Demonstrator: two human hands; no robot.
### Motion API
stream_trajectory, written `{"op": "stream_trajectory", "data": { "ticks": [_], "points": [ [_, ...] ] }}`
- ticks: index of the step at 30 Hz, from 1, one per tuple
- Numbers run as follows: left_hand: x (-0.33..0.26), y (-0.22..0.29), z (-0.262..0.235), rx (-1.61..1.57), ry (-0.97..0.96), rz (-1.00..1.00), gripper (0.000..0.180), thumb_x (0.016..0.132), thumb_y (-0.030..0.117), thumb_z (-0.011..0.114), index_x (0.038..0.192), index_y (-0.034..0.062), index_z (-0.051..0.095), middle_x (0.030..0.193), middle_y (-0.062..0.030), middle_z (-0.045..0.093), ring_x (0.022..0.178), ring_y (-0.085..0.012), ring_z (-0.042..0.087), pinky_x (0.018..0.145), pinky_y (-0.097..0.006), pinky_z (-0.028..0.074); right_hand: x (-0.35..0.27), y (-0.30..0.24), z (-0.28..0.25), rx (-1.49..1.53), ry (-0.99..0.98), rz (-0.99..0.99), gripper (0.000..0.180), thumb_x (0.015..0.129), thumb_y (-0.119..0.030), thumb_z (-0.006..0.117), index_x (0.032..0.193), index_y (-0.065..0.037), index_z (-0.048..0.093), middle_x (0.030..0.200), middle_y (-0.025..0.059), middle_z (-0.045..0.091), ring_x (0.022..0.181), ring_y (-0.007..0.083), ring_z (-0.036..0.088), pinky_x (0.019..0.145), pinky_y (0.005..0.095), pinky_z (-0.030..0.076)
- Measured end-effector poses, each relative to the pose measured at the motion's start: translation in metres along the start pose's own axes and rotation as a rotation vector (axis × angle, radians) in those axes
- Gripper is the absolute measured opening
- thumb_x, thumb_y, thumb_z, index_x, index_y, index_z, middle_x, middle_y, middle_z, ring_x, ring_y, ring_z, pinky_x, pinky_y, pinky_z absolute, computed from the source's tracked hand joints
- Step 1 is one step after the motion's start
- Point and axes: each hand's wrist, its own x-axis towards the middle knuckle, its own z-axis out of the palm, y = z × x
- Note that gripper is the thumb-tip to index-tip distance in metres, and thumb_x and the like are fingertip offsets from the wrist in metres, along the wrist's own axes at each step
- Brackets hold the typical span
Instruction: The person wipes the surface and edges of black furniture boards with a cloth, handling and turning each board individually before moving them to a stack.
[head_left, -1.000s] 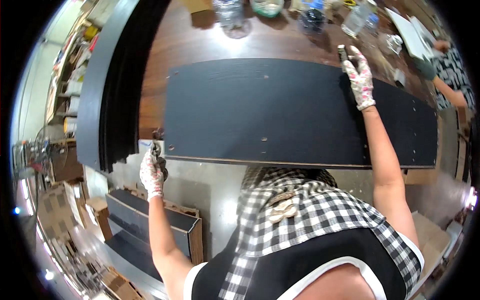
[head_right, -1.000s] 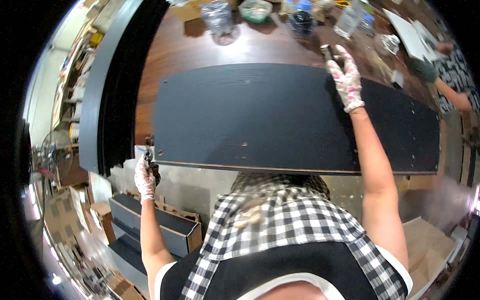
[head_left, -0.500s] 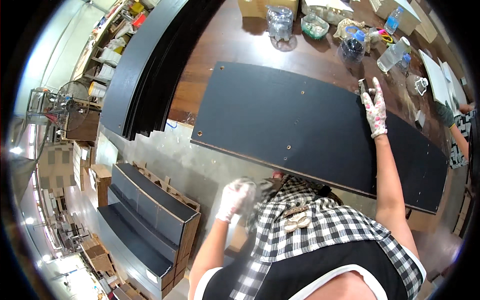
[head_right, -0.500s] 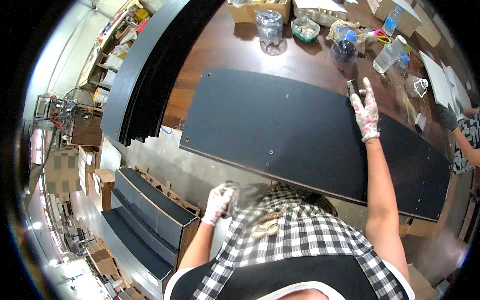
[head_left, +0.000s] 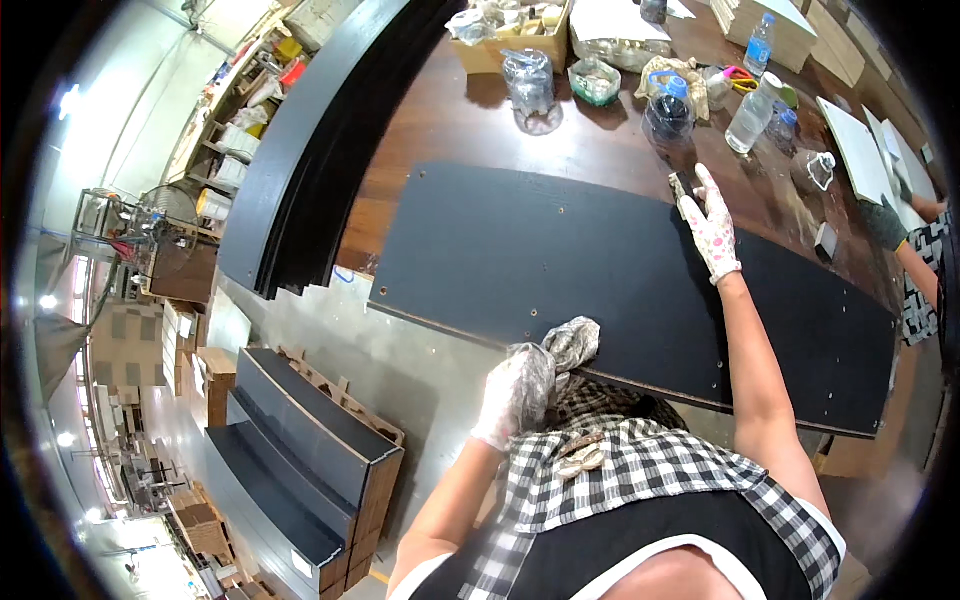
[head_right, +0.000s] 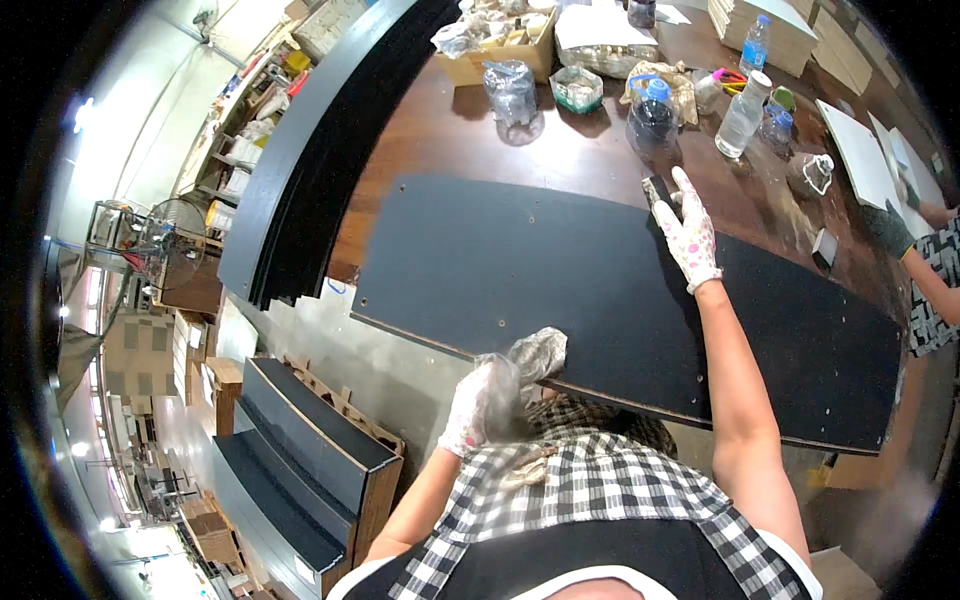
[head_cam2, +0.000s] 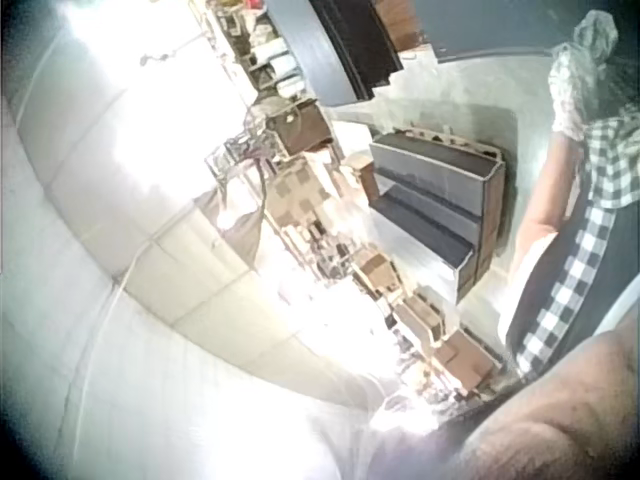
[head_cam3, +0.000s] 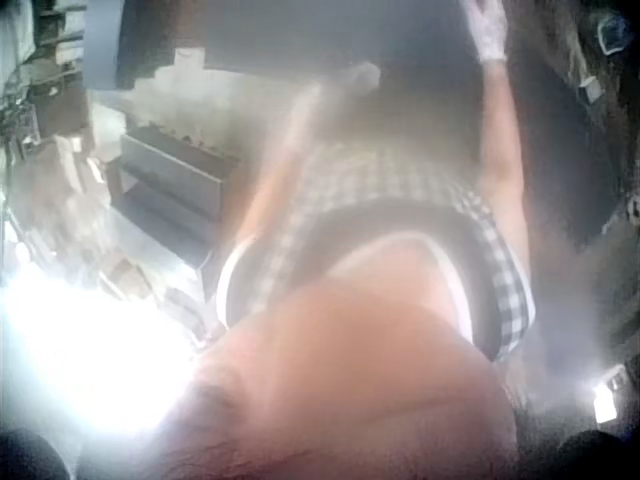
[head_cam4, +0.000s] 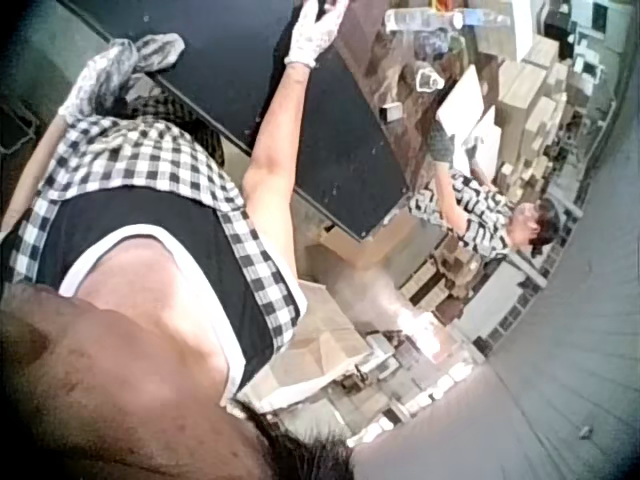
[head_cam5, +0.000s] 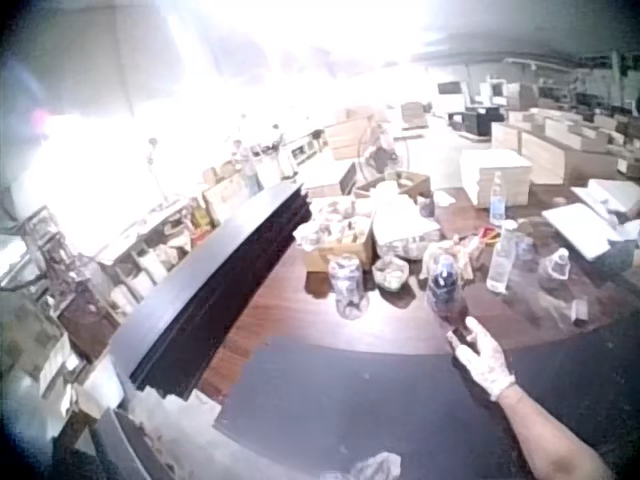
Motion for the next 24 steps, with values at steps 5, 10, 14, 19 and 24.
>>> {"op": "stream_trajectory", "data": {
  "ticks": [5, 10, 14, 19, 24],
  "points": [
    [-0.030, -0.022, 0.033, -0.931, 0.117, -0.328, 0.017, 0.092, 0.019, 0.062, 0.095, 0.0023, 0.065, 0.087, -0.0062, 0.067, 0.077, -0.0171, 0.065, 0.068, -0.030, 0.053, -0.009, -0.001, -0.002, 0.011, -0.040, -0.003, 0.061, 0.090, -0.025, 0.067, 0.144, -0.009, 0.044, 0.101, 0.0114, 0.063, 0.092, 0.0208, 0.060, 0.088, 0.0339, 0.047],
    [-0.028, 0.003, 0.002, 0.165, -0.346, 0.033, 0.021, 0.094, 0.022, 0.060, 0.095, 0.0015, 0.066, 0.084, -0.0059, 0.067, 0.072, -0.0147, 0.063, 0.064, -0.030, 0.052, -0.033, -0.003, -0.001, -0.047, -0.049, 0.044, 0.057, 0.090, -0.024, 0.066, 0.141, -0.006, 0.046, 0.107, 0.0150, 0.065, 0.097, 0.0222, 0.062, 0.090, 0.0337, 0.047],
    [-0.056, -0.022, 0.001, -0.522, -0.290, -0.443, 0.033, 0.090, 0.034, 0.059, 0.101, 0.0051, 0.070, 0.099, -0.0160, 0.070, 0.086, -0.0266, 0.068, 0.079, -0.035, 0.053, -0.051, -0.014, 0.010, -0.189, 0.056, -0.057, 0.056, 0.090, -0.026, 0.065, 0.139, -0.005, 0.047, 0.122, 0.0202, 0.062, 0.109, 0.0311, 0.061, 0.095, 0.0400, 0.047],
    [-0.024, 0.043, -0.056, -0.104, -0.104, -0.287, 0.039, 0.077, 0.029, 0.072, 0.106, 0.0038, 0.068, 0.092, -0.0144, 0.070, 0.085, -0.0296, 0.067, 0.079, -0.037, 0.052, -0.036, -0.007, 0.014, -0.076, 0.122, -0.097, 0.057, 0.089, -0.025, 0.065, 0.137, -0.001, 0.048, 0.126, 0.0189, 0.061, 0.115, 0.0292, 0.061, 0.099, 0.0375, 0.046],
    [0.058, 0.126, 0.017, 0.147, -0.191, 0.475, 0.085, 0.061, 0.029, 0.082, 0.137, 0.0122, 0.048, 0.132, -0.0130, 0.054, 0.118, -0.0361, 0.054, 0.095, -0.047, 0.045, -0.023, 0.021, 0.030, 0.154, 0.286, -0.141, 0.054, 0.087, -0.023, 0.066, 0.133, -0.001, 0.049, 0.117, 0.0208, 0.062, 0.108, 0.0320, 0.061, 0.094, 0.0392, 0.047]
  ]
}}
